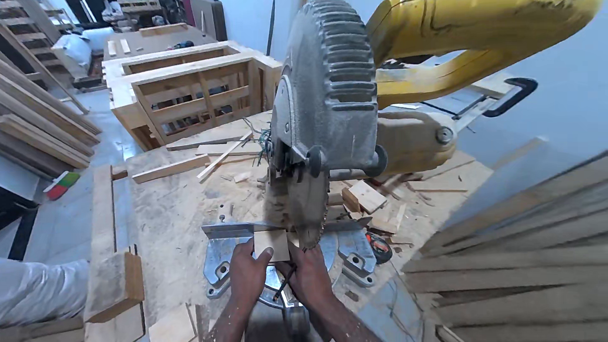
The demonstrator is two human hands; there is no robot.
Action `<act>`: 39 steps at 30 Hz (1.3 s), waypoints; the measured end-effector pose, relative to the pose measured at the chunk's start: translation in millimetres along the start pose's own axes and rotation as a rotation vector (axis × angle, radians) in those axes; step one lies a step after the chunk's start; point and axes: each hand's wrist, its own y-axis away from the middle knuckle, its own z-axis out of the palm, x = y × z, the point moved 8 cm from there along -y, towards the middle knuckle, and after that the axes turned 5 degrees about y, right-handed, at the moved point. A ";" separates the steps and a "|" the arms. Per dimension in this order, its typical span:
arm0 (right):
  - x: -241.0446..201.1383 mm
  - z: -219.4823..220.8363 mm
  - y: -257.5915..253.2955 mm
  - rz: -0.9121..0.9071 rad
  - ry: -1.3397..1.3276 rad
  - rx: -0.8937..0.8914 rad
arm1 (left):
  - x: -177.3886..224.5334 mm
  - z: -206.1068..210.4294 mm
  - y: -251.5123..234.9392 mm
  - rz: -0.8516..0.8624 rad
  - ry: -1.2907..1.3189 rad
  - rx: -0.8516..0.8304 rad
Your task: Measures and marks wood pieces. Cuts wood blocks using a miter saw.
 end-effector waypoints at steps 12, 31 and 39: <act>0.0 -1.7 -0.9 0.018 -0.019 -0.021 | 6.4 -1.8 -7.5 -0.036 -0.040 -0.020; 25.3 -10.6 23.3 0.104 0.030 -0.014 | -2.1 -8.0 -6.6 0.004 -0.062 0.009; 40.5 -130.1 23.8 0.235 -0.328 0.224 | 6.8 -12.4 -4.6 -0.050 -0.110 -0.011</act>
